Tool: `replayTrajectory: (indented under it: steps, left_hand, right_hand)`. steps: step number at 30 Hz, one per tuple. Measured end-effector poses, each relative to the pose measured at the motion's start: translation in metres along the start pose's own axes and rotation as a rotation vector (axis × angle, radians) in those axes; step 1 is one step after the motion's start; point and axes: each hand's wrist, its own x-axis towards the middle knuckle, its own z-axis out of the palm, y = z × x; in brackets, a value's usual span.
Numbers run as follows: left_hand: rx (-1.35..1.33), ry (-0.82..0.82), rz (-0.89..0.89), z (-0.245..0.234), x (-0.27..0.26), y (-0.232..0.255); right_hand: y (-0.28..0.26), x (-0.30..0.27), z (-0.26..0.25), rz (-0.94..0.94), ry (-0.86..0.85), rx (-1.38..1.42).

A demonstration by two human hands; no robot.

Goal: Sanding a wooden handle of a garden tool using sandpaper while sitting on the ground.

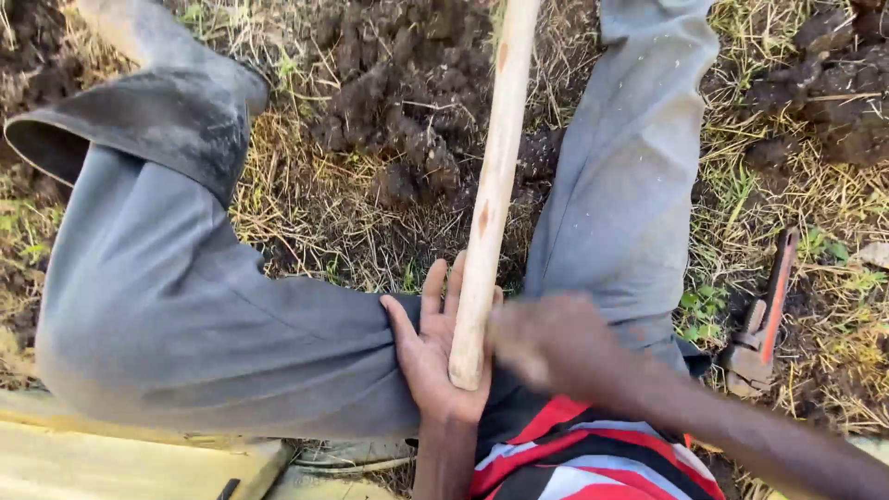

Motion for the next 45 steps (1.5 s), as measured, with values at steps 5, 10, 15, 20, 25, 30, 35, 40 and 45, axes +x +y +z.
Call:
replayTrajectory:
  steps: [5,10,15,20,25,30,35,40,45]
  left_hand:
    - [0.039,0.045,0.024,0.001,0.005,0.001]
    - [0.000,-0.033,0.035,0.001,0.008,0.002]
    - [0.026,0.011,-0.002,-0.005,0.006,0.004]
    - [0.088,0.275,0.050,0.002,0.008,0.004]
    - [0.090,0.356,0.057,0.024,0.003,-0.002]
    - [0.106,0.297,0.064,0.032,0.004,-0.002]
    - [0.128,0.352,0.038,0.024,0.002,-0.002]
    - [0.124,0.298,0.062,0.010,0.007,0.001]
    - [0.091,-0.012,0.013,0.001,0.006,0.001]
  right_hand:
    - [-0.001,-0.008,0.015,-0.123,-0.099,-0.022]
    - [0.012,0.016,-0.004,0.093,0.111,-0.087]
    - [-0.011,-0.009,0.018,-0.250,-0.106,0.065]
    - [0.038,0.018,0.007,-0.102,0.135,-0.081]
    - [0.000,-0.011,0.027,-0.204,-0.012,-0.015]
    - [0.054,0.042,-0.019,0.118,0.057,-0.131]
    - [0.004,0.008,0.001,-0.081,-0.120,-0.033]
    - [0.025,0.029,-0.020,-0.053,-0.130,-0.065]
    - [-0.001,0.027,-0.028,-0.127,-0.173,0.059]
